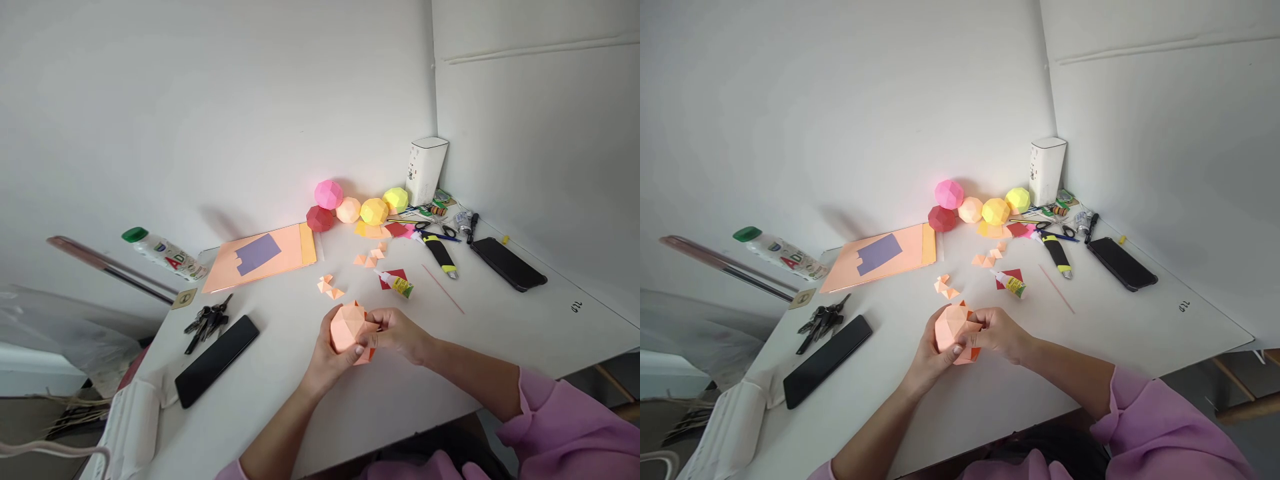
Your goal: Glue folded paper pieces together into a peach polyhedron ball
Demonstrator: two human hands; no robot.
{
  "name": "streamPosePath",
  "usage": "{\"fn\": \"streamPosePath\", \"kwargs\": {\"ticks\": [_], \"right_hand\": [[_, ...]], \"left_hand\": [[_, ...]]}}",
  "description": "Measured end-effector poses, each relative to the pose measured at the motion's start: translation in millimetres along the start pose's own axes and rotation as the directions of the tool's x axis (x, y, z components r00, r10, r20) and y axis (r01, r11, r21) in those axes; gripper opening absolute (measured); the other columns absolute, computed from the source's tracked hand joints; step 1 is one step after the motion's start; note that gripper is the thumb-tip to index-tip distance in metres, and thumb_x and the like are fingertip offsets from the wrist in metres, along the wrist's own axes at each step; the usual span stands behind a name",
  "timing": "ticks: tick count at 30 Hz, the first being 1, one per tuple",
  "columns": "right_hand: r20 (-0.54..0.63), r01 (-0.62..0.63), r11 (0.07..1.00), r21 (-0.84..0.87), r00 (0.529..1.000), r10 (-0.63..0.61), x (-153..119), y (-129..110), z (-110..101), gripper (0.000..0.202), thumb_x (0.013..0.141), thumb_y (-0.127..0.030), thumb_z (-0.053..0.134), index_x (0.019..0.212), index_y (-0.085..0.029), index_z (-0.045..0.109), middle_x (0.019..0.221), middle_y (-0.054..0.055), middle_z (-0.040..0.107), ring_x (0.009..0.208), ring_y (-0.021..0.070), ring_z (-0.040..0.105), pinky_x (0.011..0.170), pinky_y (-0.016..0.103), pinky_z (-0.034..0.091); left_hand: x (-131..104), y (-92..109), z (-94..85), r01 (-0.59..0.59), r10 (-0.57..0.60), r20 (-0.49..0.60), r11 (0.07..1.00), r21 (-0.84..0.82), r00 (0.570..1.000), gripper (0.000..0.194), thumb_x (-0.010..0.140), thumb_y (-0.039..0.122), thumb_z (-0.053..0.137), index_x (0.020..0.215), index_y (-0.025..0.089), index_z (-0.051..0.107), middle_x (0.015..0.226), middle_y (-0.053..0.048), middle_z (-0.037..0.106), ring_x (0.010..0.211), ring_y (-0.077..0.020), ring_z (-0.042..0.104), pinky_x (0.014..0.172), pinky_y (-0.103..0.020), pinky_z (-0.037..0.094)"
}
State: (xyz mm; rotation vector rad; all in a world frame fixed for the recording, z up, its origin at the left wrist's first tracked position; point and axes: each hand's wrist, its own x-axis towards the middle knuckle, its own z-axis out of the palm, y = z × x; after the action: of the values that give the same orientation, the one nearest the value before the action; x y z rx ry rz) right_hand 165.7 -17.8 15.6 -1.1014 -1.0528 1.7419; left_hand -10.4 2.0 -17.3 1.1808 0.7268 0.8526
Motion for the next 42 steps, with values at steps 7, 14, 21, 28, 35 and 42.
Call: {"fn": "streamPosePath", "kwargs": {"ticks": [7,14,21,28,35,42], "right_hand": [[0.03,-0.01,0.999,-0.04,0.999,0.011,-0.6,0.1,-1.4,0.028,0.064,-0.035,0.08,0.064,-0.014,0.061,0.064,-0.002,0.056,0.067,0.0137,0.054,0.066,0.028,0.043],[0.022,0.048,0.995,-0.082,0.999,-0.047,-0.2,0.5,0.0,0.032,0.067,-0.039,0.077,0.063,-0.014,0.058,0.066,-0.002,0.053,0.066,0.0133,0.052,0.063,0.027,0.041],[0.023,0.054,0.983,-0.176,0.998,-0.051,2.6,4.7,-3.8,0.033,0.066,-0.039,0.077,0.062,-0.015,0.055,0.06,-0.004,0.046,0.059,0.0114,0.045,0.056,0.025,0.036],[0.018,0.088,0.964,-0.251,0.996,-0.086,1.8,5.2,-3.0,0.036,0.069,-0.033,0.072,0.058,-0.017,0.041,0.06,-0.005,0.039,0.058,0.0097,0.038,0.053,0.024,0.029],[0.061,0.114,0.954,-0.277,0.993,-0.101,1.3,1.1,-3.3,0.042,0.069,-0.035,0.073,0.057,-0.018,0.036,0.058,-0.007,0.031,0.055,0.008,0.03,0.05,0.023,0.023],[0.044,0.11,0.962,-0.249,0.994,-0.102,2.6,2.7,-5.9,0.041,0.071,-0.043,0.072,0.057,-0.016,0.044,0.058,-0.005,0.039,0.055,0.0088,0.035,0.051,0.024,0.026]], "left_hand": [[-0.1,-4.8,-1.4,-0.003,0.003,0.02,1.0,-0.003,1.0,0.08,0.07,0.033,0.077,0.134,0.026,0.029,0.127,-0.013,0.055,0.115,-0.0309,0.056,0.09,-0.045,0.051],[0.7,-1.3,-1.5,-0.037,0.036,0.027,0.999,0.012,0.999,0.08,0.071,0.036,0.076,0.134,0.026,0.029,0.129,-0.013,0.055,0.116,-0.0302,0.055,0.092,-0.045,0.049],[1.0,-3.4,-2.8,-0.025,0.025,0.001,0.998,0.055,1.0,0.074,0.077,0.05,0.066,0.135,0.022,0.03,0.134,-0.016,0.05,0.12,-0.0325,0.052,0.096,-0.047,0.046],[1.0,-1.4,-6.3,0.018,-0.017,-0.027,0.998,0.062,0.999,0.07,0.081,0.063,0.051,0.135,0.02,0.037,0.135,-0.016,0.05,0.123,-0.0336,0.048,0.098,-0.047,0.044],[1.4,9.1,-2.0,0.106,-0.106,-0.001,0.991,-0.076,0.994,0.061,0.083,0.049,0.06,0.134,0.023,0.038,0.129,-0.013,0.055,0.118,-0.0321,0.053,0.098,-0.049,0.043],[0.1,10.7,-1.3,0.099,-0.1,-0.008,0.991,-0.089,0.995,0.062,0.08,0.046,0.064,0.133,0.024,0.039,0.127,-0.012,0.057,0.117,-0.0326,0.054,0.096,-0.049,0.045]]}}
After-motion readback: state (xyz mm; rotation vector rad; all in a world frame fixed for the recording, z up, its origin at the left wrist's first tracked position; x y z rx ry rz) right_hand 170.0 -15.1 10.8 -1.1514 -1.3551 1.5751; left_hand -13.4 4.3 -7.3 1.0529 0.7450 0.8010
